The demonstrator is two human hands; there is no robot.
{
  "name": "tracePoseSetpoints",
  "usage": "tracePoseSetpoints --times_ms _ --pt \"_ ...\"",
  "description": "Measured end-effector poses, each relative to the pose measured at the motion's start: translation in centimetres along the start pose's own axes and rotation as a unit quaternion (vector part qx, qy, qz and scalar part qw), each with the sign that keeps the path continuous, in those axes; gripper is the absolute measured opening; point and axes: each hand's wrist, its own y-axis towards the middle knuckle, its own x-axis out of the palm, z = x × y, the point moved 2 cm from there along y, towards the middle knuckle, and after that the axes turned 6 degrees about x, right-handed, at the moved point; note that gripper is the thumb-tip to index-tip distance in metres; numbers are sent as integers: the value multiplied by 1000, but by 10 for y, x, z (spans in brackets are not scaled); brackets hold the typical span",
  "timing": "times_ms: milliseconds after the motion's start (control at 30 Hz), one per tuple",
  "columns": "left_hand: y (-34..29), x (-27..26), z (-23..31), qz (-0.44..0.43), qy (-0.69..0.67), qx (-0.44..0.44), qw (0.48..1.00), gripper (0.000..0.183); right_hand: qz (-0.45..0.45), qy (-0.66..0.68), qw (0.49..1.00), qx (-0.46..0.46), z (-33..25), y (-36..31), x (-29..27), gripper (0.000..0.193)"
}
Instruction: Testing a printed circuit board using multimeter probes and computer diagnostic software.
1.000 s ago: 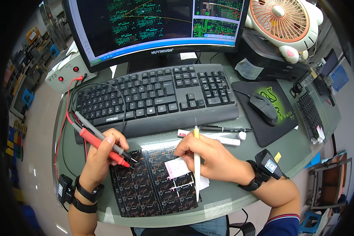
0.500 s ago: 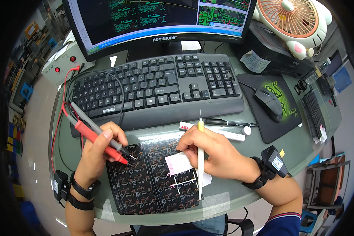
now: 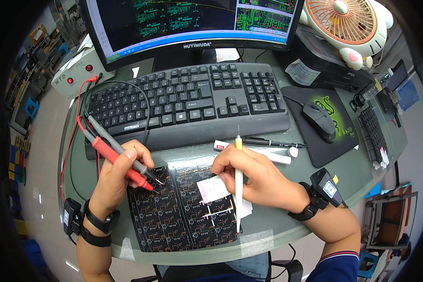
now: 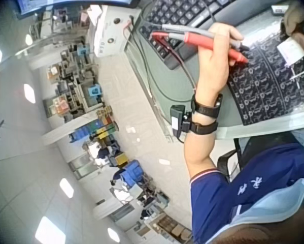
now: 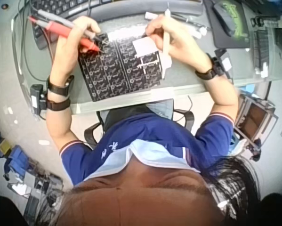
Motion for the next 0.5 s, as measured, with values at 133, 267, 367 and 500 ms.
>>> tracePoseSetpoints --times_ms 133,267,367,500 --pt "-2 -4 5 42 9 44 998 42 -8 15 1000 15 -3 3 0 21" --pt "-5 -16 5 160 65 153 973 48 2 -2 1000 -2 2 0 0 20" --pt "-5 -23 12 204 175 215 939 43 1 8 1000 11 3 -3 0 20" --pt "-10 -24 21 219 194 237 927 31 -2 13 1000 -2 0 -4 0 21"
